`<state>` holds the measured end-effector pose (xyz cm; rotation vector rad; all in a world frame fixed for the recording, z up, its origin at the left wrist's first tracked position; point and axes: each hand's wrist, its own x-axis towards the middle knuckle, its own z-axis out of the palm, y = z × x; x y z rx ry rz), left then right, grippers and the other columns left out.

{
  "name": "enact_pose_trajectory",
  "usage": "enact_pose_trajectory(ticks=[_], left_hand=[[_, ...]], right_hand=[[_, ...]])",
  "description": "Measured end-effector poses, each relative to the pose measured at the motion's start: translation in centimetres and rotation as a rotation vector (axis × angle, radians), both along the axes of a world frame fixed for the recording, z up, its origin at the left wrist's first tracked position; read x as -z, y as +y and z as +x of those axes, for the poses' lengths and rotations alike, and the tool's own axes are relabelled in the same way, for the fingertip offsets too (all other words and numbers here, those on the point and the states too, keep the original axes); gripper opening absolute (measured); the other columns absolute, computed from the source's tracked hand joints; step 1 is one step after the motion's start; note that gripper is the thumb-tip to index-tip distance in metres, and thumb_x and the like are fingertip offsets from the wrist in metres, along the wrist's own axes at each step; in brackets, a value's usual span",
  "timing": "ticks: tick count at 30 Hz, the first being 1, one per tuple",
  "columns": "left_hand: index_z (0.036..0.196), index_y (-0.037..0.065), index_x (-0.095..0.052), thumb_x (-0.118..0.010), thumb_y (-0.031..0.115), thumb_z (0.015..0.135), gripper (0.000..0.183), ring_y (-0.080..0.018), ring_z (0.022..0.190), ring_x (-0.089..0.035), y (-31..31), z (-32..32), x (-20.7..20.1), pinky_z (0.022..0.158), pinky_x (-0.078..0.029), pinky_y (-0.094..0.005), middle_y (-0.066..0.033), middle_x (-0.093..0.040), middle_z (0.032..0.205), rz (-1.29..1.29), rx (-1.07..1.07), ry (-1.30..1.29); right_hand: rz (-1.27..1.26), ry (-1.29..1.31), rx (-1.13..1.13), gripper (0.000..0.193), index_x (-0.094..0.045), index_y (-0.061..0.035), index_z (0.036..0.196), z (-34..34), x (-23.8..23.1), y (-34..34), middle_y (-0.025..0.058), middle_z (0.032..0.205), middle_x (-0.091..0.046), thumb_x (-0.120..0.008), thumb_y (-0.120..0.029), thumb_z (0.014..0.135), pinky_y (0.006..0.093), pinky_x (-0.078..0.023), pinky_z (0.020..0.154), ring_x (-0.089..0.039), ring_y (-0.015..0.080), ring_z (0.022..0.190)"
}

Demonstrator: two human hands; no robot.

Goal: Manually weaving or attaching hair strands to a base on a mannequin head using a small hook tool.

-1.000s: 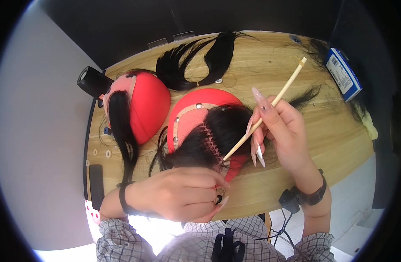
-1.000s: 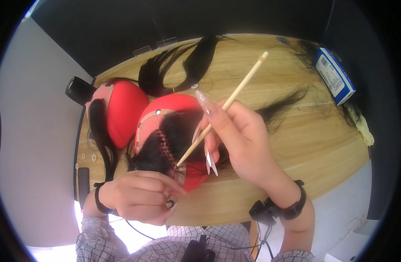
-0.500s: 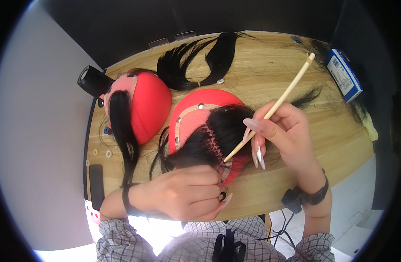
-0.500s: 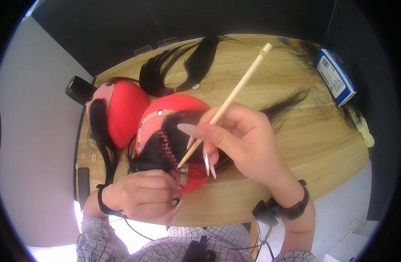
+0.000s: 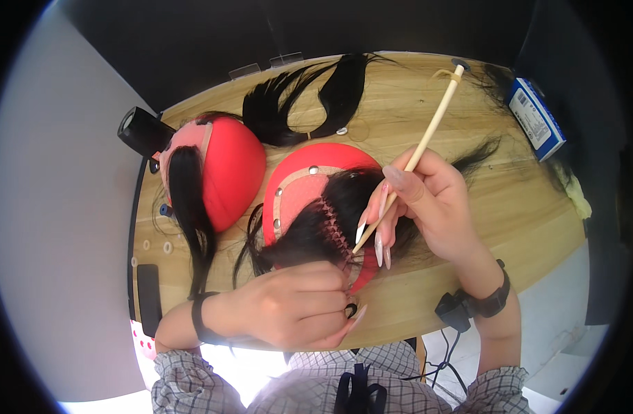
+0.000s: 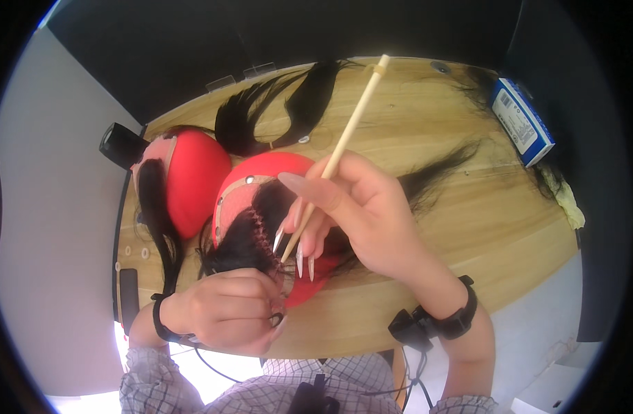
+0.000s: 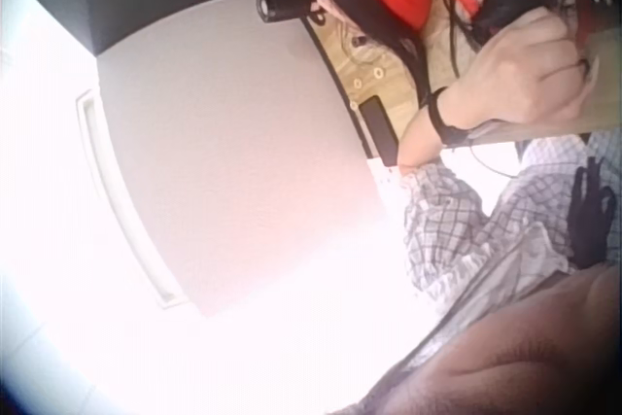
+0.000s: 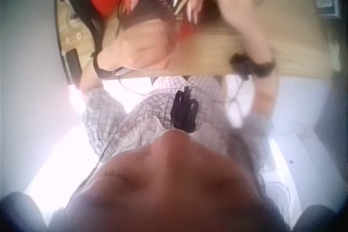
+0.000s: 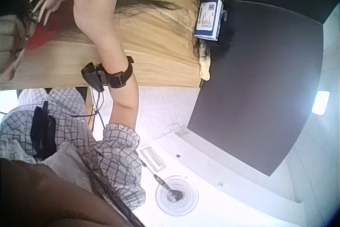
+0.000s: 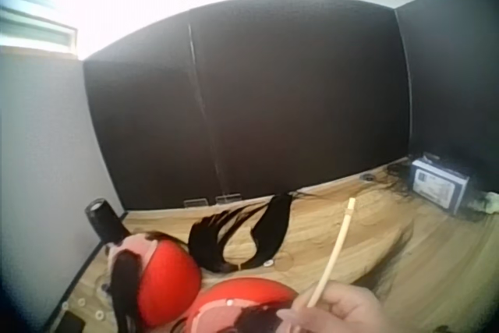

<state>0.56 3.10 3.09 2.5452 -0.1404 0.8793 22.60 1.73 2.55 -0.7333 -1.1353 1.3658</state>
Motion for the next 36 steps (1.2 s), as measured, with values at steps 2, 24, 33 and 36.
enact_pose_trajectory(ticks=[2,24,33,36], left_hand=[[0.064,-0.002,-0.057,-0.068,-0.009,0.070,0.014,-0.0234,0.064,-0.061,0.1,0.0,0.1,0.064,-0.055,-0.0336,-0.0076,-0.050,0.064,0.000,-0.006,0.001],[0.062,-0.002,-0.056,-0.066,-0.007,0.072,0.015,-0.0248,0.066,-0.063,0.3,0.1,0.1,0.063,-0.056,-0.0355,-0.0081,-0.051,0.066,-0.110,0.021,-0.022],[0.063,-0.002,-0.057,-0.063,-0.008,0.071,0.012,-0.0247,0.064,-0.061,0.6,0.0,0.6,0.060,-0.056,-0.0352,-0.0080,-0.051,0.065,-0.143,0.039,-0.059],[0.063,-0.002,-0.058,-0.063,-0.008,0.071,0.011,-0.0245,0.064,-0.061,0.6,0.1,0.6,0.060,-0.056,-0.0354,-0.0079,-0.052,0.065,-0.133,0.037,-0.075]], right_hand=[[-0.008,-0.006,0.010,0.018,-0.060,0.0024,0.104,-0.1,-0.1,0.1,0.0145,0.081,-0.068,-0.055,-0.015,0.101,0.0223,-0.051,0.050,-0.064,0.0139,0.057],[-0.079,0.051,0.030,0.025,-0.058,0.0040,0.095,-0.9,0.0,1.0,0.0152,0.077,-0.066,-0.060,-0.020,0.099,0.0235,-0.049,0.043,-0.063,0.0143,0.053],[-0.099,0.083,0.057,0.027,-0.057,0.0032,0.092,-1.2,0.1,0.9,0.0150,0.076,-0.066,-0.062,-0.023,0.098,0.0228,-0.049,0.042,-0.063,0.0138,0.052],[-0.094,-0.022,0.142,0.030,-0.051,-0.0010,0.091,-1.7,-0.3,0.7,0.0135,0.071,-0.063,-0.052,-0.029,0.103,0.0223,-0.045,0.037,-0.057,0.0125,0.044]])
